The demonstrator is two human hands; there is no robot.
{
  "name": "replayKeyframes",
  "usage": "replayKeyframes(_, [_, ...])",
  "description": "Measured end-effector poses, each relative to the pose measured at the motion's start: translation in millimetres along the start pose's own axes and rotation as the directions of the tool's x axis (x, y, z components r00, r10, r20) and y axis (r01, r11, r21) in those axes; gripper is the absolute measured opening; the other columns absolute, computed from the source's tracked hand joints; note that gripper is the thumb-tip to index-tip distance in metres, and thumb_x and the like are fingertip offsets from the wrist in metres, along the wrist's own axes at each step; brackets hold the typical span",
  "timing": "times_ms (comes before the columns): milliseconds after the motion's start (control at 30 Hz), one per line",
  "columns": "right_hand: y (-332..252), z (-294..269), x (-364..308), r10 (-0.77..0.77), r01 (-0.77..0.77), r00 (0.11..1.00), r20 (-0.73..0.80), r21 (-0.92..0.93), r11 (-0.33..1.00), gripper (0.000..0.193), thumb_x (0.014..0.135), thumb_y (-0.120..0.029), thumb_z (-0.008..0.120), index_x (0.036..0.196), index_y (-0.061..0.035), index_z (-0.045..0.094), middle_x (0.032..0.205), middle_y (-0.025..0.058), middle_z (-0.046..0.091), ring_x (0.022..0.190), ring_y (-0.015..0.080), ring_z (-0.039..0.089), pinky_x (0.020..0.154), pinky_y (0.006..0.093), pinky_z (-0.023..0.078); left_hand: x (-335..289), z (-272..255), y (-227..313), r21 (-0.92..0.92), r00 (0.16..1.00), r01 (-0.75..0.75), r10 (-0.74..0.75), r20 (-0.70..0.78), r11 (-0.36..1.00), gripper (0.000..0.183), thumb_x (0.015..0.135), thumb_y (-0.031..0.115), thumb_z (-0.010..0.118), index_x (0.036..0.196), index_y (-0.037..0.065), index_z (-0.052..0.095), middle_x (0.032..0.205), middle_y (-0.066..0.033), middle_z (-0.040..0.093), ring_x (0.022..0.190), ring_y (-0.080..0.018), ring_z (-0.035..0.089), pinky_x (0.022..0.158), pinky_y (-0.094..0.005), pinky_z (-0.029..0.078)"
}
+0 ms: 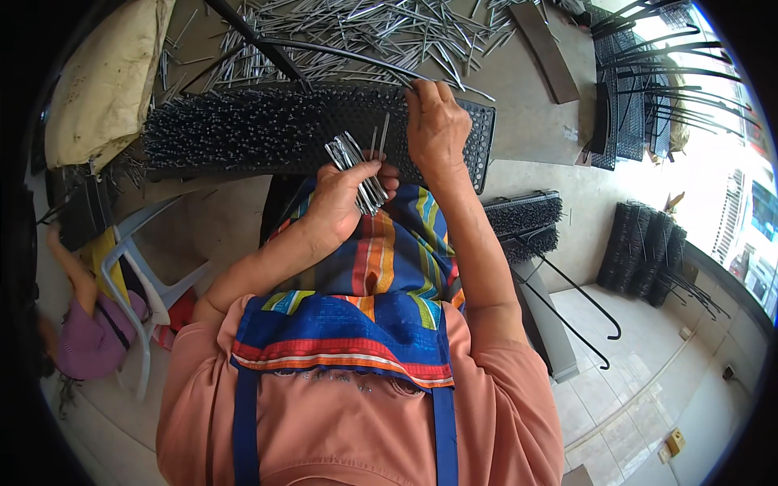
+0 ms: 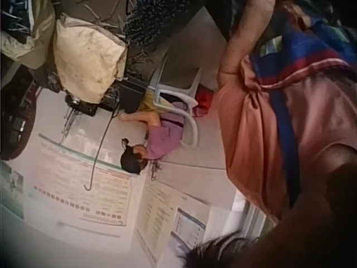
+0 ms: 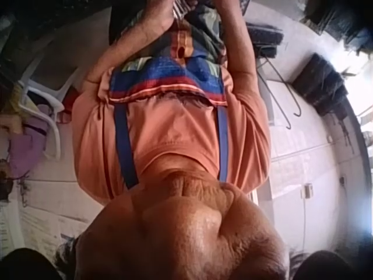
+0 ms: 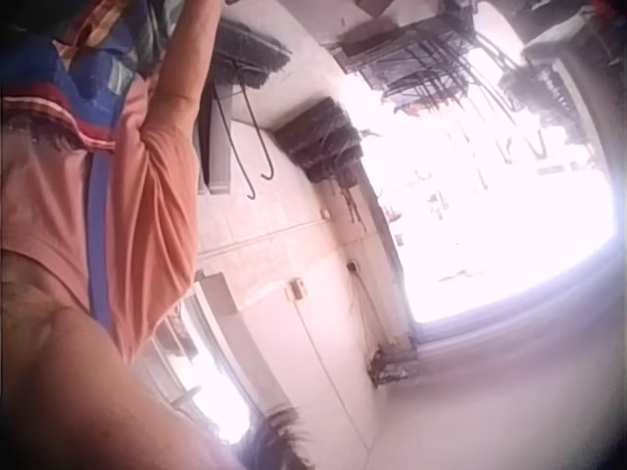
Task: Inserting thin metal rods into a perforated base to assemble a brush-like component.
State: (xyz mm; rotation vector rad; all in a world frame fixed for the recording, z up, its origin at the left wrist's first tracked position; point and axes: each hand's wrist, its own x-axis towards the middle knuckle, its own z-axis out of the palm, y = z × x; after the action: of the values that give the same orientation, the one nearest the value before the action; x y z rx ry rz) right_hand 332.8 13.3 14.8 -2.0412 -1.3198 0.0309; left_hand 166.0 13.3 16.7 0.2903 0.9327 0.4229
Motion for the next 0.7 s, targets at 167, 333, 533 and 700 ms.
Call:
replayKeyframes(167, [3, -5, 3, 0.066, -0.058, 0.996, 0.054, -0.126, 0.99, 0.014, 0.09, -0.019, 0.062, 0.09, -0.0053, 0.067, 0.083, 0.0162, 0.066, 0.072, 0.0382, 0.064, 0.063, 0.0425, 0.049, -4, 9, 8, -0.056, 0.999, 0.016, -0.018, -0.04, 0.998, 0.01, 0.089, 0.004, 0.059, 0.092, -0.004, 0.064, 0.08, -0.0153, 0.069, 0.065, -0.0229, 0.068, 0.06, -0.035, 0.057])
replayKeyframes(333, [-3, -13, 10, 0.052, -0.032, 0.994, 0.095, -0.202, 0.979, 0.017, 0.089, -0.022, 0.063, 0.088, -0.005, 0.066, 0.079, 0.0157, 0.066, 0.072, 0.0374, 0.064, 0.063, 0.0429, 0.048, -3, 9, 8, -0.069, 0.999, 0.018, -0.021, -0.041, 0.997, 0.01, 0.089, 0.005, 0.058, 0.093, -0.003, 0.064, 0.079, -0.0145, 0.068, 0.066, -0.023, 0.068, 0.06, -0.0356, 0.057])
replayKeyframes(533, [1, -14, -2, 0.065, -0.052, 0.996, 0.068, -0.167, 0.985, 0.019, 0.089, -0.024, 0.065, 0.088, -0.0045, 0.066, 0.082, 0.0142, 0.069, 0.074, 0.0336, 0.066, 0.064, 0.0385, 0.051, -3, 8, 8, -0.094, 0.998, 0.047, -0.05, -0.029, 0.994, 0.01, 0.089, 0.006, 0.06, 0.093, -0.003, 0.065, 0.08, -0.014, 0.069, 0.067, -0.023, 0.068, 0.061, -0.0358, 0.057])
replayKeyframes(700, [-6, -27, -16, 0.304, -0.307, 0.95, 0.068, 0.044, 0.951, 0.016, 0.085, -0.016, 0.07, 0.092, -0.0021, 0.068, 0.079, 0.0102, 0.07, 0.07, 0.0161, 0.067, 0.063, 0.0291, 0.05, 0, 8, 5, -0.095, 1.0, 0.027, -0.028, -0.011, 0.995, 0.011, 0.089, 0.006, 0.061, 0.095, -0.002, 0.065, 0.082, -0.0142, 0.069, 0.066, -0.0228, 0.068, 0.061, -0.0351, 0.057])
